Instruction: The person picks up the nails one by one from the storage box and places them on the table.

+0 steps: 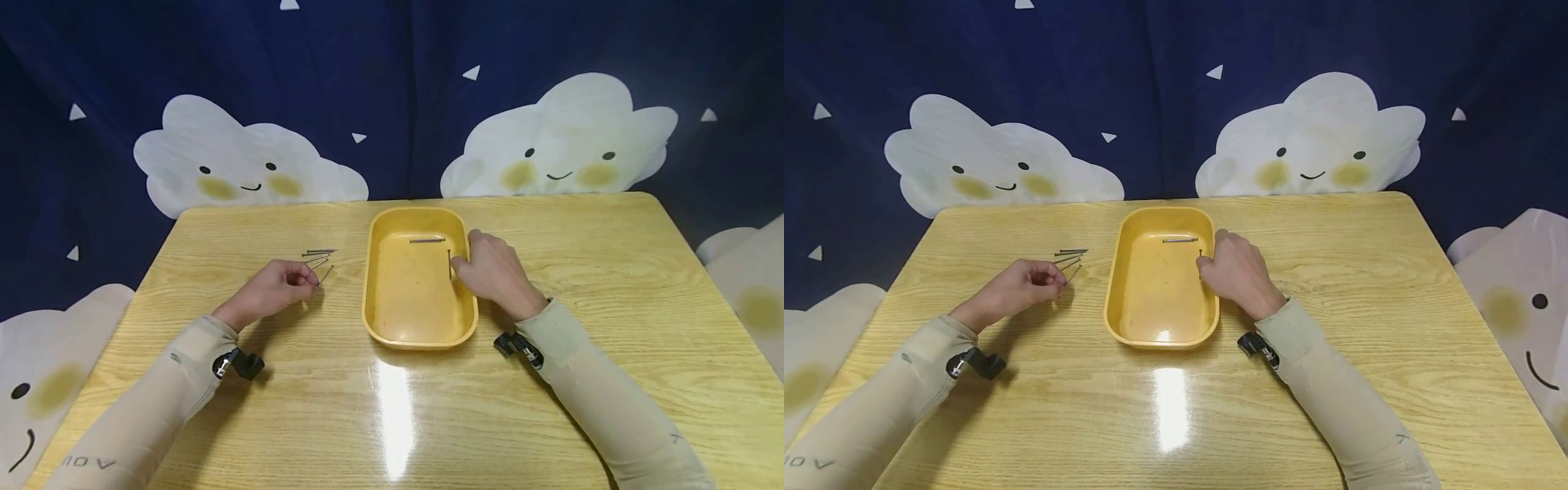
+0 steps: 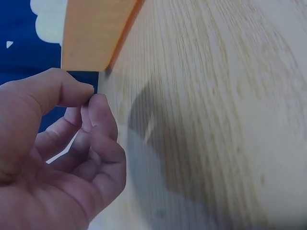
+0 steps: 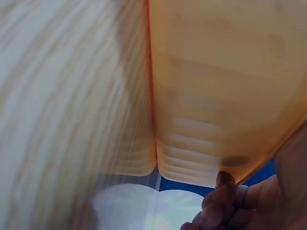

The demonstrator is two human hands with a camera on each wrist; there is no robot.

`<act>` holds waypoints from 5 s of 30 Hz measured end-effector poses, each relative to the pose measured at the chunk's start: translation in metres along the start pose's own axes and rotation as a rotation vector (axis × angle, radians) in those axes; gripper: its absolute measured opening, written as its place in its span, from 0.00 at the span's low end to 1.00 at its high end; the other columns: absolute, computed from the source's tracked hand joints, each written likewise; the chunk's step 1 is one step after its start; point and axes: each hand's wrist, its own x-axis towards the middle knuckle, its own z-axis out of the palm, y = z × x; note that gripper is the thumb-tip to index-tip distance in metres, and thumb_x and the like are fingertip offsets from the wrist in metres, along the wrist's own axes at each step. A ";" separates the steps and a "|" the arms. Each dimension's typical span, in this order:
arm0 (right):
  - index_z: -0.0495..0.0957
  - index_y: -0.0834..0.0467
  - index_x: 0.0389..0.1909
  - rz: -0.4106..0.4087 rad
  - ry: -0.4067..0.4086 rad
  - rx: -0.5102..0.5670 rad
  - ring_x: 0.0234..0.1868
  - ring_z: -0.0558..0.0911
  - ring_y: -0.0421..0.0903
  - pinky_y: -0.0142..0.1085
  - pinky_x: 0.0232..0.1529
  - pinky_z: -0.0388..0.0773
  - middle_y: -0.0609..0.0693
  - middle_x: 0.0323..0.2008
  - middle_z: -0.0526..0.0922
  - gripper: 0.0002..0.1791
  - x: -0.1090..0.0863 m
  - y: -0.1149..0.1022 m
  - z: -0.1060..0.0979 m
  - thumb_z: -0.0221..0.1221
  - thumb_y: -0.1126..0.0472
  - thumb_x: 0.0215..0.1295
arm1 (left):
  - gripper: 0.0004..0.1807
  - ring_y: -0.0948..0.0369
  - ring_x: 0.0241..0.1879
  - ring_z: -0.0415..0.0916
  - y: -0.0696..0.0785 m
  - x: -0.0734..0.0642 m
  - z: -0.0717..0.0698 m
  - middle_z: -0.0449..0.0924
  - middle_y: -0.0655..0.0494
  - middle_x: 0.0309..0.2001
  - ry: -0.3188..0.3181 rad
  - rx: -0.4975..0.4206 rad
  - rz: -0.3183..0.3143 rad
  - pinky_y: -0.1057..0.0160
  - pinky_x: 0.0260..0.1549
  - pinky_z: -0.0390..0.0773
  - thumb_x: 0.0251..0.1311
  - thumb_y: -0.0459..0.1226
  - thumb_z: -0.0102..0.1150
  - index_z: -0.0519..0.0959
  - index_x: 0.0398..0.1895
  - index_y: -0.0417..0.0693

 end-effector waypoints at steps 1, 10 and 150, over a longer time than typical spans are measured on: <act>0.72 0.62 0.36 0.000 0.000 0.001 0.29 0.75 0.55 0.41 0.28 0.68 0.57 0.29 0.75 0.15 0.000 0.000 0.000 0.53 0.52 0.67 | 0.11 0.62 0.39 0.75 0.000 0.000 0.000 0.80 0.54 0.38 -0.001 0.003 0.000 0.70 0.39 0.76 0.65 0.36 0.60 0.82 0.46 0.38; 0.72 0.62 0.35 0.002 -0.004 0.007 0.29 0.75 0.55 0.40 0.27 0.68 0.57 0.28 0.74 0.14 0.001 0.000 -0.002 0.53 0.52 0.67 | 0.11 0.62 0.39 0.74 0.004 -0.002 -0.001 0.80 0.53 0.38 -0.005 -0.001 -0.007 0.70 0.37 0.75 0.66 0.36 0.60 0.81 0.47 0.38; 0.73 0.63 0.40 -0.002 0.003 0.004 0.30 0.77 0.55 0.41 0.27 0.69 0.58 0.30 0.77 0.16 -0.003 -0.003 -0.002 0.53 0.51 0.69 | 0.04 0.60 0.28 0.72 0.108 0.028 0.033 0.78 0.55 0.27 0.217 0.505 0.394 0.64 0.30 0.71 0.63 0.37 0.58 0.80 0.35 0.46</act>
